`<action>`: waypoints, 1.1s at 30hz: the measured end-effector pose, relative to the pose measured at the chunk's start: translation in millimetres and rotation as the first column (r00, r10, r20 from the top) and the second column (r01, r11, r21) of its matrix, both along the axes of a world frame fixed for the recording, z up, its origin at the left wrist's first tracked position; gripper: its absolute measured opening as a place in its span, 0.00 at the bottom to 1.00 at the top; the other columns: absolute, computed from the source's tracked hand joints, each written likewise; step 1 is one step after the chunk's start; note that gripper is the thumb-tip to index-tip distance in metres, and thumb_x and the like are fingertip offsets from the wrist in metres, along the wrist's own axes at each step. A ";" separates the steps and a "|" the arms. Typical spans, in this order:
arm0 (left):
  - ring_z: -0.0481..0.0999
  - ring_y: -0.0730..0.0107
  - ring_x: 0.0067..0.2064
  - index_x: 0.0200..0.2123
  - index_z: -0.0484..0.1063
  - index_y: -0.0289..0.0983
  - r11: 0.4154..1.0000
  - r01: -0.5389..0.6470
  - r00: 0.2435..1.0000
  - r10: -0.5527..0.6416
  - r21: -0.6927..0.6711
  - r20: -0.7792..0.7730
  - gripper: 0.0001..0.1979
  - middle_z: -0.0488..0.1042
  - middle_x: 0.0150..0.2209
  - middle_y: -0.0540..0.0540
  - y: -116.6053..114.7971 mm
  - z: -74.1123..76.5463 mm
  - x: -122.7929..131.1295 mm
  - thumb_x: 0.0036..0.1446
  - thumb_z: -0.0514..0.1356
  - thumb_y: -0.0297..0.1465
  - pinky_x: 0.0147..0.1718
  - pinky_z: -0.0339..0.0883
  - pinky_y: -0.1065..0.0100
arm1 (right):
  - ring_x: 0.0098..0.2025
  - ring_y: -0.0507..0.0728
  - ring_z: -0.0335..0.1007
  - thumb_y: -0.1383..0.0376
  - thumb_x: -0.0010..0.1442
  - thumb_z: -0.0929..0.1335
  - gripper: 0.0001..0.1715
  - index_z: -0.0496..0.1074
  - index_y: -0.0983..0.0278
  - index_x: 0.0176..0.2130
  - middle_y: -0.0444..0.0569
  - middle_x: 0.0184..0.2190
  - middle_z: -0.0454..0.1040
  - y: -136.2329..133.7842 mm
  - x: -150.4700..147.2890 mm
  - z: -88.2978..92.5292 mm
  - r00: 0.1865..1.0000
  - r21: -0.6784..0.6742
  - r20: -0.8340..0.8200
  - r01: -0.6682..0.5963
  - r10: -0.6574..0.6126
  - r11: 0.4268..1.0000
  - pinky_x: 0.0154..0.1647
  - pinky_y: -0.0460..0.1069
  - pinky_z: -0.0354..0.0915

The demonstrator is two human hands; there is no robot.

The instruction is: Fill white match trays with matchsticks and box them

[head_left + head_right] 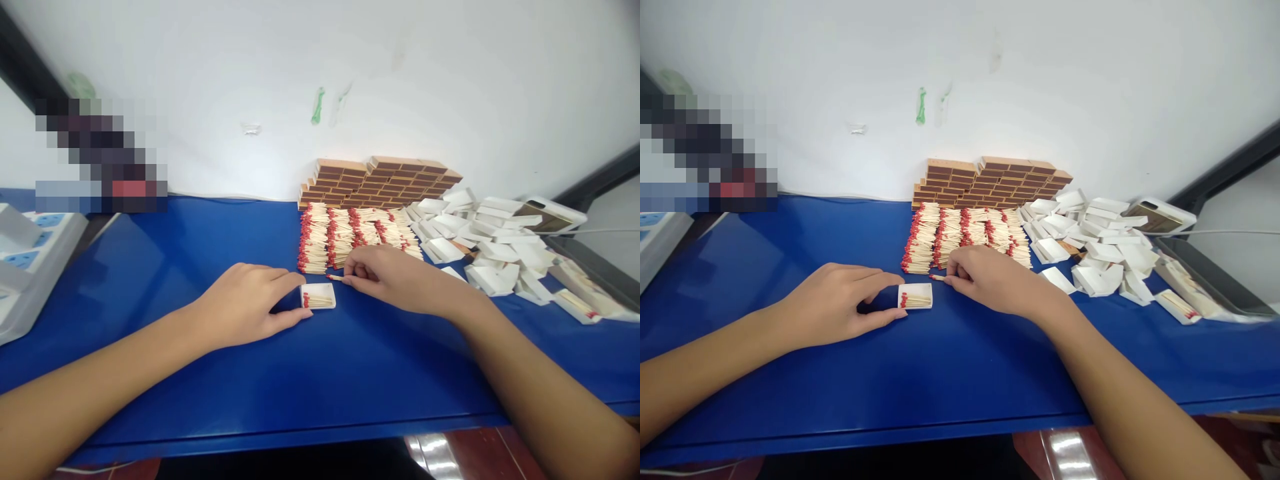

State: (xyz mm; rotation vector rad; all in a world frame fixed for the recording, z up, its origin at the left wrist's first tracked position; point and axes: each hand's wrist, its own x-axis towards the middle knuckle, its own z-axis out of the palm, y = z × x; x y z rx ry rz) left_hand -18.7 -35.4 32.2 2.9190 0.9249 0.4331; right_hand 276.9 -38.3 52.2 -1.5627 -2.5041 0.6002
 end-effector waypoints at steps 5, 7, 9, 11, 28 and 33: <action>0.81 0.66 0.31 0.50 0.81 0.39 1.000 -0.004 1.000 0.004 -0.007 -0.012 0.17 0.82 0.34 0.51 0.4 0.3 -0.1 0.73 0.63 0.46 0.30 0.65 0.65 | 0.33 0.56 0.69 0.63 0.72 0.68 0.08 0.73 0.61 0.39 0.48 0.34 0.77 -0.1 -1.2 -0.1 1.000 0.023 0.008 -0.002 0.002 1.000 0.34 0.51 0.58; 0.80 0.66 0.31 0.51 0.81 0.39 1.000 -0.006 1.000 0.006 -0.011 -0.014 0.17 0.82 0.34 0.50 0.4 0.5 0.2 0.73 0.63 0.46 0.30 0.64 0.65 | 0.33 0.56 0.69 0.64 0.71 0.68 0.07 0.73 0.61 0.38 0.48 0.34 0.77 -0.1 -1.7 0.2 1.000 0.029 0.013 0.002 -0.003 1.000 0.34 0.51 0.58; 0.80 0.66 0.31 0.51 0.81 0.39 1.000 -0.006 1.000 0.006 -0.009 -0.014 0.17 0.82 0.34 0.50 0.3 0.6 0.4 0.73 0.63 0.46 0.30 0.64 0.65 | 0.34 0.56 0.69 0.65 0.71 0.67 0.07 0.72 0.61 0.38 0.48 0.34 0.77 0.0 -2.0 0.3 1.000 0.039 0.017 0.003 -0.004 0.999 0.34 0.51 0.58; 0.80 0.66 0.31 0.51 0.81 0.39 1.000 -0.007 1.000 0.007 -0.008 -0.016 0.17 0.82 0.34 0.50 0.1 0.8 0.2 0.73 0.64 0.45 0.31 0.64 0.65 | 0.34 0.56 0.69 0.65 0.71 0.67 0.07 0.72 0.61 0.37 0.48 0.34 0.77 0.1 -2.2 0.3 1.000 0.052 0.019 0.002 -0.003 0.999 0.35 0.51 0.58; 0.80 0.68 0.31 0.50 0.81 0.39 1.000 0.002 1.000 -0.002 0.016 -0.010 0.18 0.83 0.34 0.50 0.4 0.5 -0.4 0.74 0.61 0.46 0.30 0.64 0.66 | 0.34 0.56 0.67 0.63 0.73 0.65 0.10 0.71 0.61 0.38 0.50 0.36 0.77 1.0 -0.9 -1.9 0.999 0.059 0.007 -0.032 0.032 0.998 0.35 0.51 0.58; 0.81 0.68 0.31 0.49 0.81 0.39 1.000 0.009 1.000 -0.009 0.013 0.000 0.16 0.83 0.34 0.51 -0.1 0.4 0.4 0.73 0.62 0.45 0.30 0.64 0.66 | 0.32 0.54 0.67 0.56 0.75 0.67 0.13 0.73 0.60 0.39 0.45 0.32 0.75 -11.1 -13.7 10.0 0.977 -0.024 -0.203 -0.066 0.059 0.998 0.33 0.50 0.59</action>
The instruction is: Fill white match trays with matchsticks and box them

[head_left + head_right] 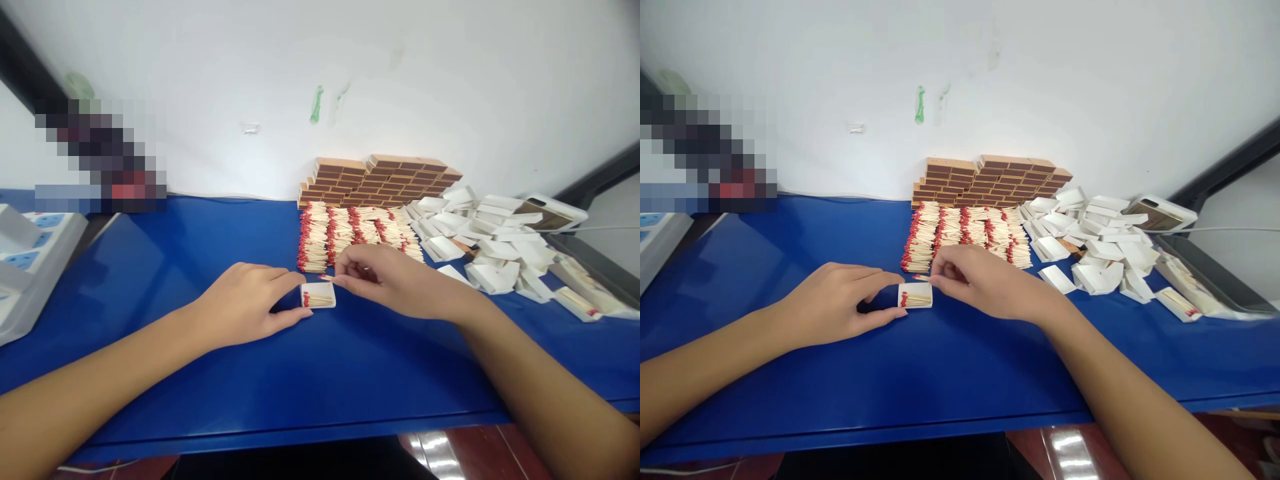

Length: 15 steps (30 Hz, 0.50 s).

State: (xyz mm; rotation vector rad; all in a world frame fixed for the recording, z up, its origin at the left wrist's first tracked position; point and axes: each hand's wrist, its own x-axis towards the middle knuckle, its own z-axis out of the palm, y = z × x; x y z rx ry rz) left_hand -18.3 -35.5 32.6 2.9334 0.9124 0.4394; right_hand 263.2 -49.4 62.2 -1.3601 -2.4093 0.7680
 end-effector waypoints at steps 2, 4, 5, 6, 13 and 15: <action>0.81 0.67 0.31 0.48 0.81 0.39 1.000 0.008 1.000 -0.009 0.007 0.012 0.16 0.83 0.33 0.51 -0.3 -0.5 -0.1 0.73 0.63 0.45 0.30 0.64 0.66 | 0.31 0.54 0.66 0.56 0.75 0.67 0.12 0.74 0.60 0.40 0.44 0.31 0.74 -5.9 -8.5 1.0 0.998 -0.040 -0.057 -0.024 0.022 0.999 0.32 0.49 0.59; 0.81 0.68 0.30 0.47 0.81 0.39 1.000 0.014 1.000 -0.014 0.013 0.026 0.16 0.83 0.32 0.51 -0.5 -1.0 -0.2 0.73 0.62 0.45 0.29 0.65 0.66 | 0.31 0.53 0.66 0.59 0.75 0.68 0.10 0.74 0.60 0.40 0.44 0.31 0.74 -10.0 -15.7 -1.3 0.999 -0.040 -0.048 -0.024 0.022 0.999 0.32 0.49 0.59; 0.81 0.68 0.30 0.47 0.81 0.39 1.000 0.013 0.999 -0.014 0.015 0.032 0.17 0.82 0.32 0.51 -0.6 -1.3 -0.3 0.74 0.62 0.46 0.29 0.65 0.66 | 0.31 0.53 0.66 0.61 0.74 0.68 0.09 0.74 0.61 0.40 0.44 0.32 0.74 -11.1 -18.2 -3.1 0.999 -0.029 -0.028 -0.021 0.020 0.999 0.33 0.49 0.58; 0.81 0.68 0.30 0.47 0.81 0.39 1.000 0.012 0.999 -0.012 0.016 0.039 0.17 0.82 0.32 0.51 -0.8 -1.5 -0.3 0.74 0.62 0.46 0.29 0.65 0.67 | 0.32 0.53 0.66 0.62 0.73 0.69 0.08 0.75 0.61 0.40 0.45 0.32 0.75 -11.6 -19.8 -5.0 1.000 -0.014 -0.006 -0.020 0.019 1.000 0.33 0.49 0.58; 0.81 0.68 0.29 0.49 0.82 0.38 0.999 0.022 0.996 -0.025 0.036 0.084 0.16 0.83 0.31 0.52 -1.7 -3.5 -0.6 0.72 0.65 0.44 0.29 0.67 0.66 | 0.32 0.53 0.66 0.64 0.71 0.71 0.06 0.80 0.61 0.40 0.44 0.30 0.73 -9.3 -17.7 -9.3 0.998 0.062 0.035 -0.056 0.053 0.997 0.33 0.50 0.57; 0.80 0.68 0.29 0.49 0.82 0.38 0.999 0.028 0.996 -0.031 0.039 0.088 0.15 0.82 0.31 0.52 -1.7 -3.4 -0.7 0.71 0.66 0.44 0.29 0.66 0.66 | 0.32 0.53 0.66 0.66 0.71 0.71 0.06 0.80 0.62 0.39 0.43 0.30 0.72 -8.9 -16.9 -9.4 0.997 0.079 0.052 -0.058 0.054 0.995 0.34 0.49 0.56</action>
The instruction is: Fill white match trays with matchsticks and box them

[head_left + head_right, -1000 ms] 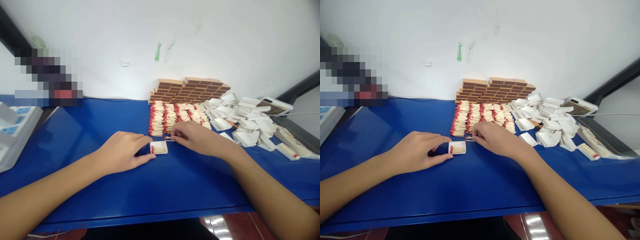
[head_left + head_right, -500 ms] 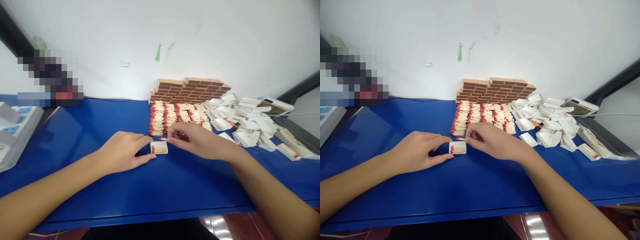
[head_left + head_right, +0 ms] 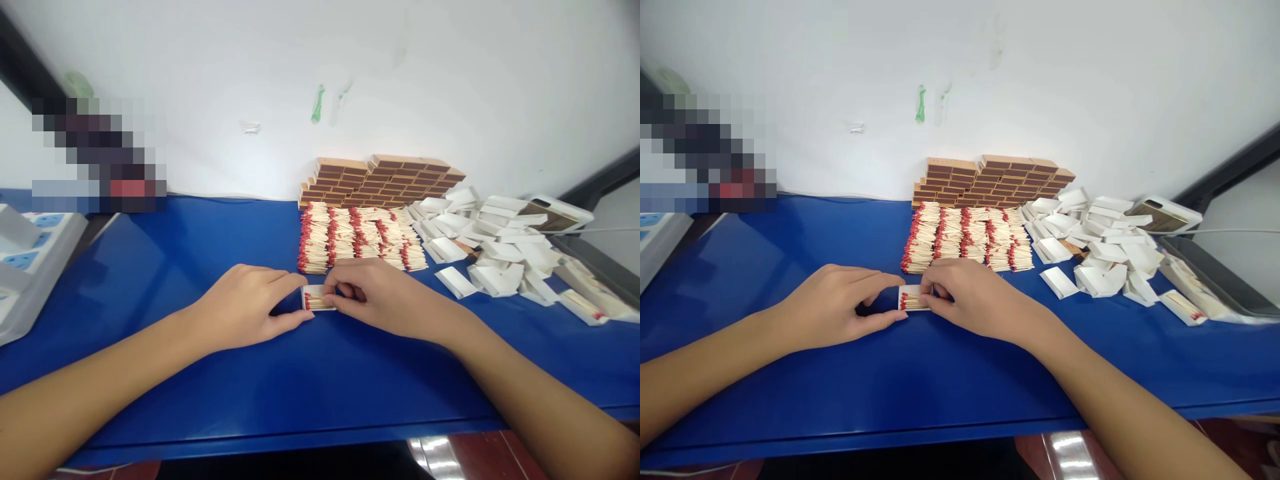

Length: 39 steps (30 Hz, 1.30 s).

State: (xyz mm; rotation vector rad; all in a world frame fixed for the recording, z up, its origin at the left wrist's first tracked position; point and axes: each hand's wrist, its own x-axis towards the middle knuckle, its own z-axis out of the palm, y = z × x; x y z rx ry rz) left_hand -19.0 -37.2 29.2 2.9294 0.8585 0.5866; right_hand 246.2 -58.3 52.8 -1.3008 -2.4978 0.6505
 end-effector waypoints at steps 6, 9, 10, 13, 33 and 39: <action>0.79 0.69 0.27 0.47 0.82 0.37 1.000 0.018 1.000 -0.018 0.019 0.021 0.15 0.81 0.30 0.52 0.4 1.2 0.3 0.72 0.66 0.43 0.28 0.65 0.66 | 0.31 0.52 0.65 0.68 0.71 0.71 0.06 0.79 0.62 0.39 0.42 0.29 0.71 1.2 0.6 -0.8 1.000 0.054 -0.026 -0.004 0.005 0.999 0.33 0.49 0.55; 0.78 0.70 0.26 0.47 0.82 0.36 0.998 0.045 0.998 -0.046 0.035 0.048 0.15 0.80 0.29 0.53 0.4 1.0 0.5 0.73 0.65 0.42 0.28 0.65 0.66 | 0.30 0.52 0.66 0.68 0.70 0.71 0.06 0.79 0.62 0.39 0.42 0.28 0.71 1.8 1.1 0.5 0.998 0.097 -0.062 -0.005 0.011 0.995 0.34 0.49 0.57; 0.77 0.70 0.26 0.47 0.82 0.36 0.998 0.055 0.996 -0.058 0.044 0.064 0.15 0.80 0.29 0.53 0.2 0.9 0.6 0.73 0.64 0.42 0.28 0.65 0.67 | 0.31 0.53 0.66 0.67 0.71 0.70 0.06 0.79 0.62 0.39 0.43 0.28 0.71 2.2 1.8 1.4 0.997 0.110 -0.073 0.002 0.006 0.994 0.35 0.49 0.57; 0.77 0.72 0.25 0.48 0.81 0.36 0.996 0.069 0.991 -0.076 0.060 0.109 0.15 0.80 0.29 0.53 -0.8 1.2 0.5 0.73 0.64 0.42 0.28 0.65 0.67 | 0.31 0.54 0.67 0.66 0.71 0.69 0.07 0.78 0.61 0.39 0.44 0.29 0.72 4.7 7.3 4.5 0.995 0.160 -0.084 0.070 -0.057 0.985 0.35 0.50 0.58; 0.79 0.67 0.29 0.48 0.81 0.37 0.999 0.032 0.999 -0.033 -0.026 -0.036 0.16 0.81 0.31 0.52 0.0 -1.3 0.0 0.72 0.64 0.45 0.29 0.61 0.65 | 0.33 0.55 0.71 0.65 0.69 0.70 0.04 0.77 0.61 0.40 0.46 0.34 0.78 27.0 41.2 1.1 0.979 0.067 0.148 0.133 -0.142 0.989 0.34 0.50 0.61; 0.80 0.67 0.30 0.49 0.81 0.38 0.999 0.023 0.999 -0.024 -0.031 -0.044 0.16 0.81 0.32 0.52 -0.5 -0.1 -0.7 0.72 0.66 0.44 0.30 0.62 0.65 | 0.33 0.55 0.70 0.67 0.70 0.69 0.06 0.76 0.61 0.39 0.46 0.33 0.77 27.2 35.5 -0.3 0.981 0.079 0.138 0.130 -0.140 0.988 0.35 0.50 0.61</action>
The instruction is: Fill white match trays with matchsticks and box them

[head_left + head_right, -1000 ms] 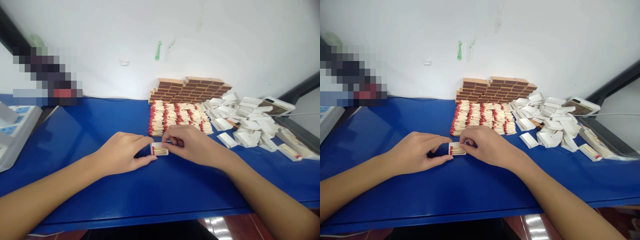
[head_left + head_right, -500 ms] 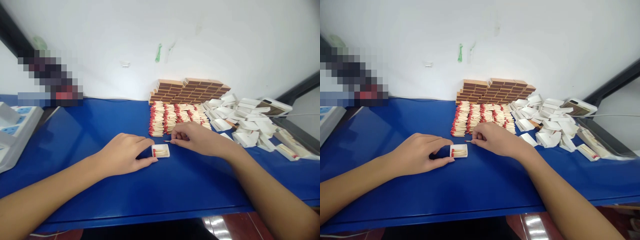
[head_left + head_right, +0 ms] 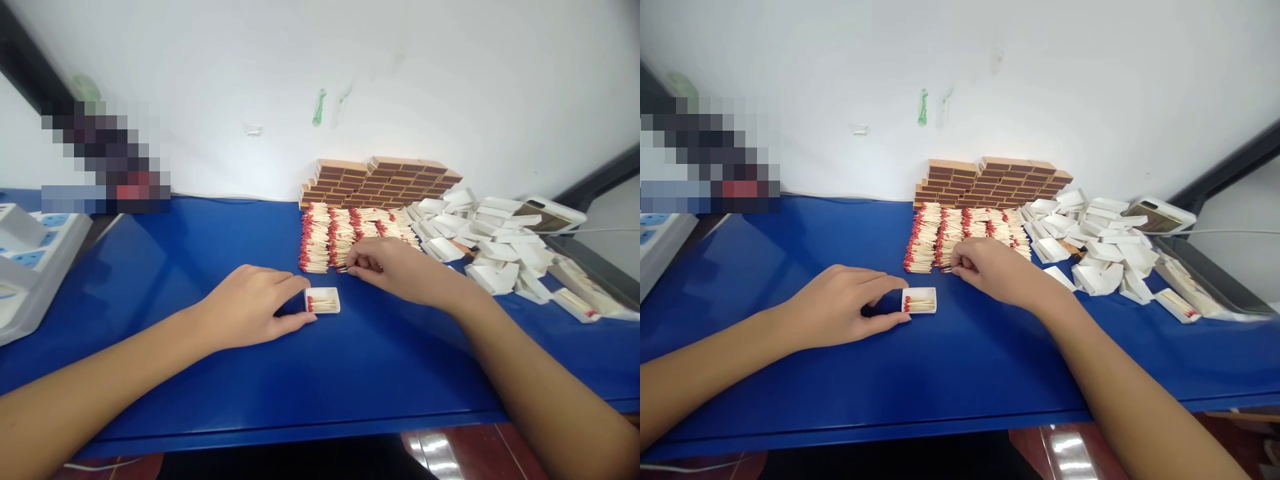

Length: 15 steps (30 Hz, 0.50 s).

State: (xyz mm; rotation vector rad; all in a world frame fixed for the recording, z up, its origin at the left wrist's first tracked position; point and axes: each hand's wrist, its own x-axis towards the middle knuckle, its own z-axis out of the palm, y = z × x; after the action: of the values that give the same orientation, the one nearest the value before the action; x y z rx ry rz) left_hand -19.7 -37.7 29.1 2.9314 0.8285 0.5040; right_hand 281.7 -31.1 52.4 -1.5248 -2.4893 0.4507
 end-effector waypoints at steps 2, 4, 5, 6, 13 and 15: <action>0.80 0.67 0.30 0.49 0.81 0.37 1.000 -0.002 1.000 0.002 -0.008 -0.012 0.16 0.82 0.32 0.52 0.2 0.6 0.3 0.72 0.66 0.44 0.29 0.61 0.65 | 0.33 0.55 0.70 0.68 0.71 0.68 0.08 0.76 0.62 0.38 0.46 0.33 0.77 -0.6 -1.7 0.2 1.000 -0.012 -0.002 0.000 0.000 1.000 0.35 0.50 0.61; 0.79 0.67 0.30 0.49 0.81 0.38 1.000 -0.006 1.000 0.006 -0.012 -0.019 0.16 0.82 0.32 0.52 0.5 1.0 0.9 0.72 0.65 0.44 0.29 0.61 0.65 | 0.33 0.55 0.70 0.67 0.71 0.68 0.08 0.75 0.62 0.38 0.47 0.33 0.77 -1.2 -2.5 -0.1 1.000 -0.021 -0.003 -0.002 0.002 1.000 0.35 0.50 0.61; 0.79 0.67 0.30 0.49 0.81 0.38 1.000 -0.008 1.000 0.008 -0.013 -0.020 0.16 0.82 0.32 0.52 0.7 1.1 1.2 0.72 0.65 0.44 0.29 0.61 0.65 | 0.33 0.55 0.69 0.67 0.72 0.67 0.08 0.75 0.62 0.38 0.47 0.33 0.77 -1.4 -2.6 -0.6 1.000 -0.022 -0.003 -0.003 0.003 1.000 0.34 0.50 0.61; 0.79 0.67 0.30 0.49 0.81 0.38 1.000 -0.010 1.000 0.010 -0.013 -0.022 0.16 0.82 0.32 0.52 0.8 1.2 1.3 0.72 0.65 0.44 0.29 0.62 0.65 | 0.33 0.55 0.69 0.66 0.72 0.67 0.08 0.75 0.62 0.38 0.47 0.33 0.77 -1.6 -2.7 -1.2 1.000 -0.023 -0.003 -0.007 0.007 1.000 0.34 0.50 0.61; 0.80 0.67 0.29 0.50 0.82 0.39 0.999 -0.048 0.999 0.048 0.022 -0.004 0.16 0.82 0.31 0.51 1.1 -0.1 1.3 0.72 0.65 0.45 0.30 0.64 0.66 | 0.33 0.55 0.68 0.64 0.73 0.67 0.08 0.73 0.61 0.39 0.47 0.34 0.76 -8.1 -6.8 0.0 0.996 -0.001 -0.069 -0.050 0.050 0.999 0.35 0.50 0.60; 0.79 0.67 0.29 0.50 0.82 0.39 0.997 -0.071 0.997 0.071 0.028 0.013 0.16 0.81 0.31 0.52 1.3 -1.1 1.8 0.71 0.65 0.45 0.30 0.64 0.65 | 0.33 0.55 0.68 0.64 0.73 0.68 0.07 0.74 0.61 0.40 0.46 0.34 0.75 -14.0 -12.4 2.8 0.990 0.025 -0.122 -0.065 0.068 0.998 0.35 0.50 0.60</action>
State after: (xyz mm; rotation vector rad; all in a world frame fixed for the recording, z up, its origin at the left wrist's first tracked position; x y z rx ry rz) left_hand -17.9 -36.3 28.0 2.9304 0.9347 0.5426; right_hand 269.3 -45.1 55.2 -1.3663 -2.4473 0.5113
